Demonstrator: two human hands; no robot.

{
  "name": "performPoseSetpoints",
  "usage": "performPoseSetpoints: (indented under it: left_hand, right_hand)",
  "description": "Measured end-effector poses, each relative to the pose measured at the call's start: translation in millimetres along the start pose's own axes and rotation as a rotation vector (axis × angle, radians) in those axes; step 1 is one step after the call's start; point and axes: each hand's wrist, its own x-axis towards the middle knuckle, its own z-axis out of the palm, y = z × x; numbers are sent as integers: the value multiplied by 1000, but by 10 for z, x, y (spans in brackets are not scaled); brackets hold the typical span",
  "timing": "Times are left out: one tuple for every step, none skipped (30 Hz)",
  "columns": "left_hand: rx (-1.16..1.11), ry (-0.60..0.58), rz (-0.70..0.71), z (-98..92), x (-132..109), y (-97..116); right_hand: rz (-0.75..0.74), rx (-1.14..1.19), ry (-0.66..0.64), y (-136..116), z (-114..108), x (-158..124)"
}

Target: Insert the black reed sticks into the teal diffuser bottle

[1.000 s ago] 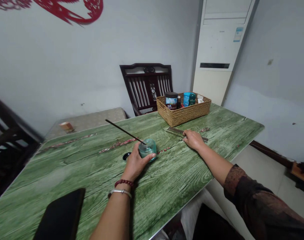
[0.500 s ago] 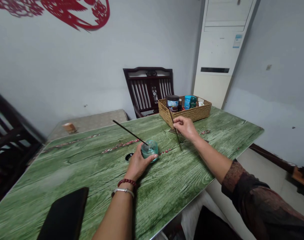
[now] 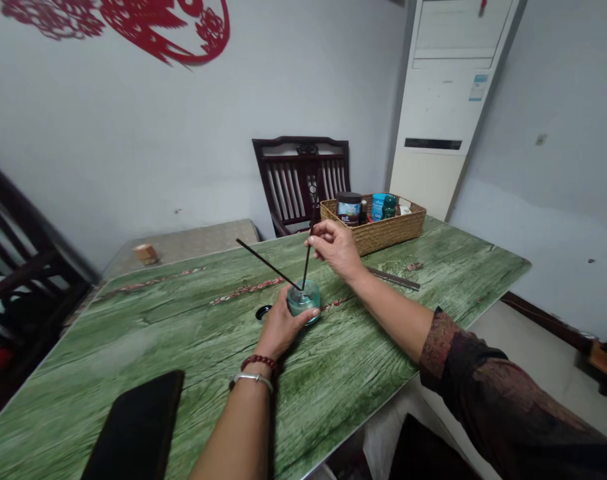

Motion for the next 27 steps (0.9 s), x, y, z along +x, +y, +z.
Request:
performPoseSetpoints:
  left_hand:
    - [-3,2,3,2,1,-6]
    - [-3,3,4,5,2,-12]
    - [0,2,5,7,4,-18]
    - [3,-1,6,9,6,-25]
    - [5,-5,7,11,8,-31]
    - [5,-10,9,12,10,-36]
    - [3,-17,14,12,12,-40]
    - [0,-22,18,12,13,-42]
    - [-1,-23,20,11,14,-42]
    - [2,-24,18,10,14,-41]
    - [5,-25,14,8,14,-38]
    - [8,-26,8,7,14,-34]
    - [10,-28,-1,5,13,-28]
    - [11,-27,-11,4,12,-22]
    - [12,-26,-20,3,11,-17]
    - [11,-23,-28,3,11,-12]
    - [11,-22,-34,3,12,-10]
    - [12,-21,-37,3,13,-10]
    - [15,-21,-35,3,15,-13]
    - [19,-22,-30,4,17,-20]
    - [23,-26,-23,5,20,-28]
    - [27,-29,-16,5,22,-36]
    - [31,-32,-9,5,23,-44]
    - [34,-31,-3,4,24,-50]
    - [36,-27,0,2,25,-52]
    - [38,-20,0,-1,24,-51]
    - [40,-13,-1,-3,24,-47]
  right_hand:
    - [8,-21,-6,53,21,-9]
    - [20,-48,-9,107,39,-20]
    - [35,-78,-12,159,56,-35]
    - [51,-111,-17,208,72,-52]
    - [64,-145,-25,251,87,-70]
    - [74,-179,-37,287,101,-88]
    - [81,-215,-53,313,111,-105]
    - [84,-249,-72,329,115,-119]
    - [82,-280,-93,335,108,-129]
    - [76,-309,-111,332,83,-134]
    - [67,-338,-120,321,37,-135]
    - [56,-372,-116,307,-36,-134]
    - [42,-417,-95,292,-135,-134]
    - [31,-472,-59,282,-261,-139]
    - [23,-544,-10,280,-409,-153]
    - [24,-630,53,290,-572,-179]
    - [43,-719,112,314,-742,-219]
    - [74,-813,162,352,-907,-272]
    - [111,-914,200,401,-1060,-337]
    - [157,-1017,215,458,-1192,-409]
    - [219,-1120,208,517,-1296,-481]
    - [285,-1211,170,574,-1372,-548]
    - [340,-1287,122,624,-1419,-604]
    - [378,-1347,69,663,-1439,-646]
    - [395,-1392,16,691,-1440,-673]
    - [396,-1427,-30,708,-1427,-687]
    - [386,-1456,-68,715,-1406,-690]
